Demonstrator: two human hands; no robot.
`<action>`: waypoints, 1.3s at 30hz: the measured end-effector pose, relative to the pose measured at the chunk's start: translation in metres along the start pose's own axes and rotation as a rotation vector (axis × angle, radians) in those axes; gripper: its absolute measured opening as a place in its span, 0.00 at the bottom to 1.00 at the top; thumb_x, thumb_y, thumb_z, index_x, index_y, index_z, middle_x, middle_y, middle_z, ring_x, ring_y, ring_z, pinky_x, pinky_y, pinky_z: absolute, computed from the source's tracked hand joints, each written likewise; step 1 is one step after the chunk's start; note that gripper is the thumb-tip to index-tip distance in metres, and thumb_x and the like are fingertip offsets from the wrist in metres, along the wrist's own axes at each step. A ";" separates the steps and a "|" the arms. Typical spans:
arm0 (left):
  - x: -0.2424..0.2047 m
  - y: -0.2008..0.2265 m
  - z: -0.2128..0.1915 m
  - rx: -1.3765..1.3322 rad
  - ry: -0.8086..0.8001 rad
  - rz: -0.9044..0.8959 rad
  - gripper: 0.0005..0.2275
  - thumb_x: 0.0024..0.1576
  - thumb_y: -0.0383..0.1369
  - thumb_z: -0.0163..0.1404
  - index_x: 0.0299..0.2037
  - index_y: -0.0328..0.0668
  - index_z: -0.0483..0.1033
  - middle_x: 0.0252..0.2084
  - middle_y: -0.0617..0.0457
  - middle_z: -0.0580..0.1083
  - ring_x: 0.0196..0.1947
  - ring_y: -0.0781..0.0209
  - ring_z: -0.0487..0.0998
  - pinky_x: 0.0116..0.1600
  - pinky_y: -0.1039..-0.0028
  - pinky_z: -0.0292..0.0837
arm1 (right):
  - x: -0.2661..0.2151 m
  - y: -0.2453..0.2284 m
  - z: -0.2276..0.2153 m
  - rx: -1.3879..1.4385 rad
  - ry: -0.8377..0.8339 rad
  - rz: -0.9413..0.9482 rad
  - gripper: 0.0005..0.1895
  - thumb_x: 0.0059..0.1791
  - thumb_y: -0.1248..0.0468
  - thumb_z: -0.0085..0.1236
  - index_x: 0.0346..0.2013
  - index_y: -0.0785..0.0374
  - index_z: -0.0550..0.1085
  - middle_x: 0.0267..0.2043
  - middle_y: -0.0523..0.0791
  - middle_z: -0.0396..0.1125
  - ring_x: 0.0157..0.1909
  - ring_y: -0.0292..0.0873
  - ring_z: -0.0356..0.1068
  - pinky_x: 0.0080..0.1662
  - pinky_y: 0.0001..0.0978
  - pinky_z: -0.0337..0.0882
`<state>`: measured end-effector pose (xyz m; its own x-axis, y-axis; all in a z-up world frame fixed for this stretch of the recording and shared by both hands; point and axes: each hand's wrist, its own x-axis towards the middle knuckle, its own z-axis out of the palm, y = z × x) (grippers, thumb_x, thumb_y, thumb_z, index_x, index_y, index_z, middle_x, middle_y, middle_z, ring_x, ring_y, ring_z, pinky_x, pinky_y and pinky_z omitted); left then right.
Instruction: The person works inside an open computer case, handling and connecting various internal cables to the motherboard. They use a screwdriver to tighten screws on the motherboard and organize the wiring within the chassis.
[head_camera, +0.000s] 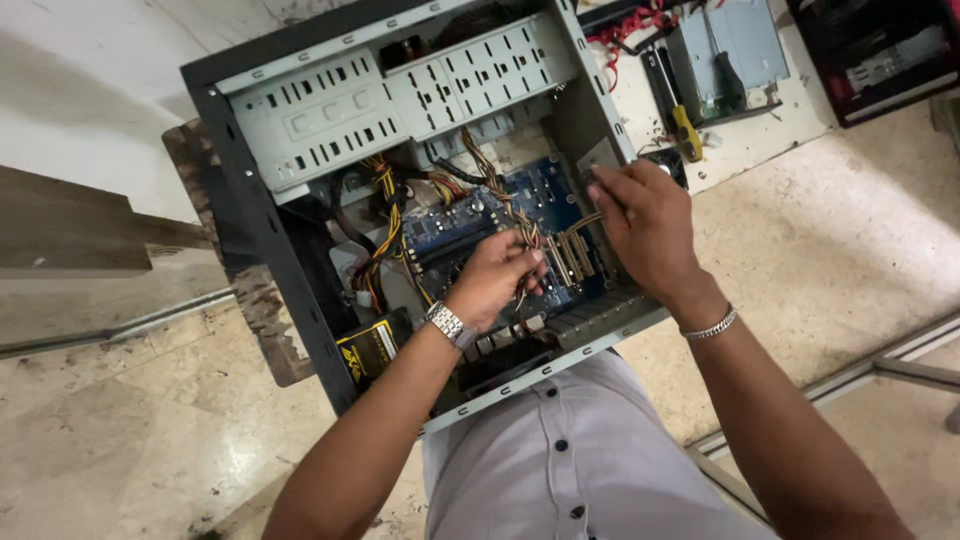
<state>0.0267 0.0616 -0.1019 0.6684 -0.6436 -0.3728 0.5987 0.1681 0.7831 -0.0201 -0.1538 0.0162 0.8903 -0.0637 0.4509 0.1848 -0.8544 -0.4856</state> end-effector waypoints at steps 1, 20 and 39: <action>0.000 0.001 -0.001 -0.001 0.001 0.006 0.09 0.66 0.24 0.56 0.55 0.31 0.77 0.31 0.48 0.79 0.23 0.66 0.81 0.29 0.76 0.84 | -0.003 0.008 0.007 0.000 0.001 -0.006 0.10 0.60 0.75 0.69 0.57 0.77 0.85 0.38 0.61 0.74 0.38 0.69 0.76 0.35 0.57 0.77; 0.042 -0.038 -0.015 0.086 0.089 0.058 0.09 0.64 0.26 0.54 0.52 0.29 0.79 0.30 0.44 0.80 0.21 0.63 0.80 0.27 0.71 0.84 | -0.012 0.164 0.147 -0.280 -0.331 0.147 0.06 0.52 0.66 0.67 0.31 0.65 0.83 0.26 0.55 0.74 0.33 0.61 0.77 0.33 0.50 0.72; 0.058 -0.067 -0.006 0.251 0.182 0.004 0.11 0.64 0.27 0.53 0.54 0.29 0.81 0.28 0.45 0.83 0.20 0.58 0.83 0.26 0.73 0.80 | -0.024 0.166 0.160 -0.326 -0.389 0.520 0.14 0.50 0.55 0.71 0.35 0.63 0.88 0.30 0.59 0.78 0.42 0.65 0.82 0.38 0.55 0.79</action>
<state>0.0275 0.0174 -0.1787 0.7522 -0.4951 -0.4347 0.4831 -0.0342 0.8749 0.0553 -0.2116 -0.1947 0.9241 -0.3672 -0.1062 -0.3820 -0.8776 -0.2896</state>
